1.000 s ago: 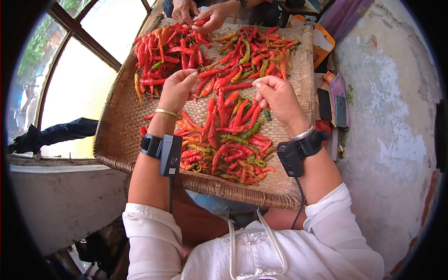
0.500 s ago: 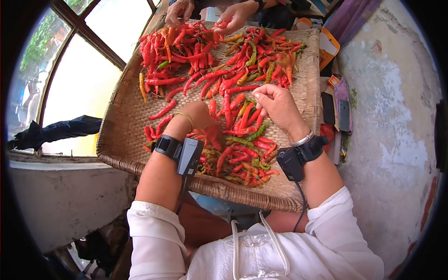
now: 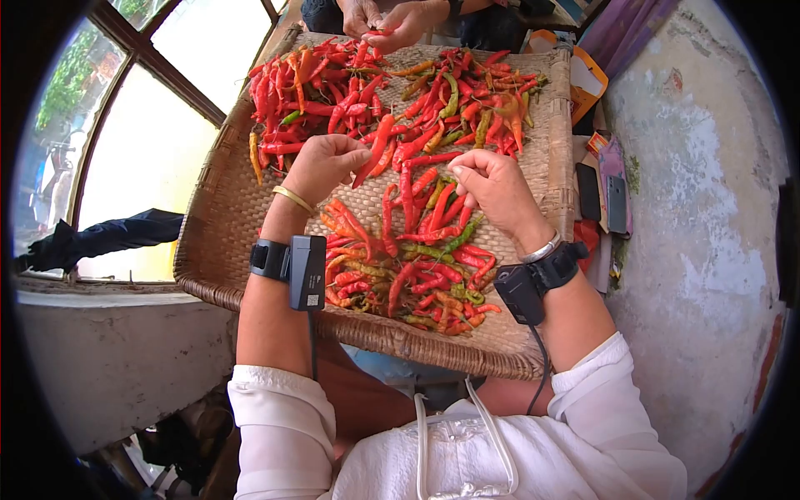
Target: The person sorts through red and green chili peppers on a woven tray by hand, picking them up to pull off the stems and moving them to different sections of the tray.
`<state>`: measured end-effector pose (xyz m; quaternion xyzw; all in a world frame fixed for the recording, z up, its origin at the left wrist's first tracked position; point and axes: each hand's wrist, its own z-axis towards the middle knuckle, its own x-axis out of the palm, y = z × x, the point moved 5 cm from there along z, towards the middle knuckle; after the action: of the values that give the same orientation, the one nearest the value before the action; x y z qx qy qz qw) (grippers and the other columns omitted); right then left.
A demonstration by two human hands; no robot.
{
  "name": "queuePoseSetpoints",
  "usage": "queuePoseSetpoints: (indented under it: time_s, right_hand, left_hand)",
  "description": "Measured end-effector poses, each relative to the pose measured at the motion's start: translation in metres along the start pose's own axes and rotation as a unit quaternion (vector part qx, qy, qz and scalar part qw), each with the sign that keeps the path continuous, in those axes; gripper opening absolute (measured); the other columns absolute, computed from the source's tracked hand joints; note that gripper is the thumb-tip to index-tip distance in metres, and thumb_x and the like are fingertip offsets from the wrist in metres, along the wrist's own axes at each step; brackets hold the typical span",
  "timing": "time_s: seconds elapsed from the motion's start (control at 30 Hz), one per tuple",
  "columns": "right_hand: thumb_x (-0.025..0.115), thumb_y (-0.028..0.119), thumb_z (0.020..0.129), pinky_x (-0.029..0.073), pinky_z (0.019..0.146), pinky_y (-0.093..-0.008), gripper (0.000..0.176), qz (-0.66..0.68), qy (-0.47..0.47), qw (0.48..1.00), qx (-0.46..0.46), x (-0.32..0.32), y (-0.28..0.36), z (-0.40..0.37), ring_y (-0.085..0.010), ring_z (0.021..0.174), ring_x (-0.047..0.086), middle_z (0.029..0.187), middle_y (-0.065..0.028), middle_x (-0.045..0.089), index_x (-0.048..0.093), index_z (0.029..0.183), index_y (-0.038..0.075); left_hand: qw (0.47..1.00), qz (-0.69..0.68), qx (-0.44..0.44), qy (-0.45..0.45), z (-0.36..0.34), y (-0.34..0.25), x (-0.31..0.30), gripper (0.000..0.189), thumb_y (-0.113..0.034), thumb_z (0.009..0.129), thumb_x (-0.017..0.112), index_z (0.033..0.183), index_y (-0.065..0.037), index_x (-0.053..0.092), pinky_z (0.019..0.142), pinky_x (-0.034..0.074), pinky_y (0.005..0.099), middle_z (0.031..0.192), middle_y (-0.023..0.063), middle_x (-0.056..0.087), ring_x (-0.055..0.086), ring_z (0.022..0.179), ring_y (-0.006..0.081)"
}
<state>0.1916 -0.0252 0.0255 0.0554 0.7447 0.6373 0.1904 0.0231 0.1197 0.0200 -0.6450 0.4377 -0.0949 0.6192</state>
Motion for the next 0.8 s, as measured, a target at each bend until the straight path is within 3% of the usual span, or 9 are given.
queuePoseSetpoints:
  time_s: [0.03,0.1,0.17,0.23,0.3,0.53,0.63,0.77,0.8]
  right_hand:
    - [0.055,0.015,0.081,0.043,0.048,-0.021,0.016,0.001,0.001,1.0,0.001,0.0,0.001,-0.001,-0.0053,0.053,0.051,0.065,0.0002,0.056,0.06,0.087,0.0]
    - [0.055,0.014,0.081,0.044,0.049,-0.0211,0.016,0.002,0.006,1.0,0.007,0.001,0.002,-0.001,-0.0053,0.053,0.051,0.065,0.0002,0.056,0.06,0.087,0.0]
    - [0.054,0.012,0.082,0.042,0.048,-0.0193,0.014,-0.016,0.01,1.0,0.0,0.002,0.002,-0.002,-0.0041,0.052,0.049,0.065,0.0006,0.055,0.059,0.088,0.001]
    - [0.052,0.01,0.083,0.039,0.047,-0.0174,0.012,-0.033,0.012,0.999,-0.007,0.003,0.003,-0.002,-0.003,0.051,0.047,0.066,0.0011,0.054,0.058,0.088,0.001]
    - [0.052,0.01,0.083,0.04,0.048,-0.0179,0.012,-0.027,0.013,1.0,0.0,0.004,0.004,-0.003,-0.0033,0.051,0.047,0.066,0.0013,0.054,0.058,0.088,0.001]
    - [0.055,0.014,0.081,0.04,0.046,-0.0209,0.015,-0.008,0.007,1.0,-0.004,0.005,0.002,-0.002,-0.0042,0.051,0.048,0.062,0.0015,0.054,0.06,0.084,0.001]
    - [0.055,0.014,0.081,0.04,0.046,-0.0213,0.014,-0.025,-0.002,1.0,-0.015,0.003,0.005,-0.003,-0.0046,0.05,0.048,0.062,0.0009,0.054,0.059,0.083,0.001]
    - [0.055,0.013,0.08,0.04,0.046,-0.0218,0.014,-0.015,-0.003,1.0,-0.02,0.004,0.005,-0.002,-0.0054,0.05,0.049,0.061,-0.0001,0.055,0.059,0.082,0.001]
    - [0.055,0.013,0.08,0.04,0.046,-0.0219,0.013,-0.013,-0.002,1.0,-0.019,0.004,0.004,-0.003,-0.0057,0.049,0.049,0.06,-0.0004,0.055,0.06,0.082,0.001]
  left_hand:
    - [0.981,-0.146,0.04,-0.122,-0.001,-0.005,-0.008,0.018,-0.02,0.077,0.064,0.074,-0.002,0.064,0.049,0.042,0.0199,0.057,0.0002,0.055,0.05,0.052,0.0053]
    - [0.973,-0.118,0.077,-0.182,0.006,0.009,-0.007,0.017,-0.019,0.077,0.064,0.076,-0.002,0.063,0.051,0.042,0.0209,0.058,0.0012,0.056,0.05,0.055,0.0047]
    - [0.979,0.172,0.066,-0.084,0.01,0.02,0.009,0.022,-0.025,0.072,0.065,0.076,-0.003,0.064,0.057,0.046,0.0315,0.072,0.0103,0.062,0.057,0.056,0.0218]
    - [0.9,0.425,-0.029,0.092,0.004,0.027,0.035,0.037,-0.041,0.071,0.06,0.081,-0.005,0.065,0.069,0.048,0.0375,0.084,0.0149,0.062,0.06,0.077,0.0299]
    - [0.868,0.484,-0.005,0.115,-0.003,0.037,0.052,0.045,-0.048,0.07,0.058,0.072,-0.003,0.065,0.066,0.047,0.0389,0.071,0.016,0.061,0.059,0.069,0.0309]
    - [0.877,0.461,-0.009,0.138,0.005,0.049,0.057,0.037,-0.04,0.071,0.055,0.073,-0.005,0.066,0.067,0.047,0.0381,0.071,0.0148,0.062,0.06,0.071,0.0306]
    - [0.958,0.242,-0.047,0.143,0.003,0.028,0.035,0.025,-0.027,0.074,0.059,0.069,-0.003,0.062,0.05,0.044,0.0265,0.059,0.0062,0.059,0.056,0.054,0.0128]
    - [0.969,-0.193,-0.012,-0.151,0.009,0.02,0.001,0.025,-0.025,0.084,0.055,0.093,-0.002,0.057,0.043,0.037,0.0179,0.065,-0.0003,0.057,0.048,0.049,0.0049]
    - [0.972,-0.155,-0.01,-0.176,0.005,0.011,0.002,0.029,-0.026,0.084,0.056,0.1,-0.001,0.054,0.044,0.038,0.0171,0.069,0.0009,0.057,0.047,0.05,0.0044]
